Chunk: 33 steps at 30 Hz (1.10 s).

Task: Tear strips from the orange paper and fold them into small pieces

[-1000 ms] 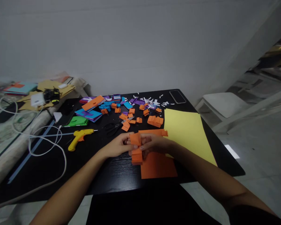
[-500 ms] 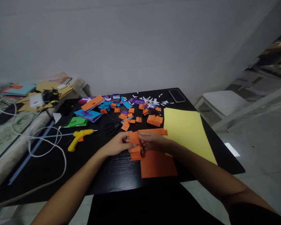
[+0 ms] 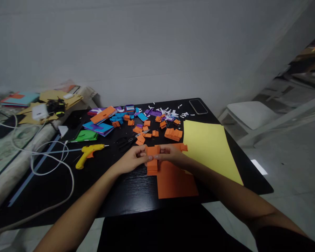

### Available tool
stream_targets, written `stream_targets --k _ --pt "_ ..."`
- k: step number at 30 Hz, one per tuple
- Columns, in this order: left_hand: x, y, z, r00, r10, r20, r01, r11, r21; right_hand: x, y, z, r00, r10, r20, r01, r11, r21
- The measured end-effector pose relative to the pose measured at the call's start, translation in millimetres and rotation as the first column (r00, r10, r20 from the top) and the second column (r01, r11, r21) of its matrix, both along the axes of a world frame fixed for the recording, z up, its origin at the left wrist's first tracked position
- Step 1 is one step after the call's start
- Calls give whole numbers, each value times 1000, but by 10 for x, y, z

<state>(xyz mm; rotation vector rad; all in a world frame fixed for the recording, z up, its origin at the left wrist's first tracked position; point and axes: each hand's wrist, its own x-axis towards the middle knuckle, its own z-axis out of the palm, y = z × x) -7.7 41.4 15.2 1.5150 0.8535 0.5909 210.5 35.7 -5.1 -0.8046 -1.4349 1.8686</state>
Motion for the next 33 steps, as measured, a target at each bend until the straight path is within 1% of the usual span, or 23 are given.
stream_targets --k 4,8,12,15,19,25,29,31,33 --pt "16 -6 50 1000 7 25 -7 1000 -2 1 -8 -4 999 -39 4 39 998 -42" --pt "22 -8 29 997 6 74 -1 998 -67 3 -9 -22 997 -81 8 81 996 -48" --pt "21 -3 11 992 23 123 -9 993 -114 -6 -18 -16 997 -59 -43 56 995 -82" --pt "28 -4 16 988 26 155 -7 992 -124 -21 -36 25 997 -60 -53 56 996 -74" --pt "38 -5 10 989 45 142 -30 994 -106 -43 -55 62 992 -111 -58 107 992 -64" --pt "43 8 -6 987 88 135 -77 994 -81 -63 -58 46 987 -154 -52 151 987 -63" --pt "39 24 -4 990 104 91 -103 995 -9 -63 -42 -2 981 -192 -39 189 980 -66" --pt "35 30 -7 989 134 62 -136 990 33 -60 -24 -42 977 -211 -40 207 975 -75" --pt "31 32 -13 986 160 49 -162 986 45 -57 -4 -83 972 -234 -35 231 970 -72"
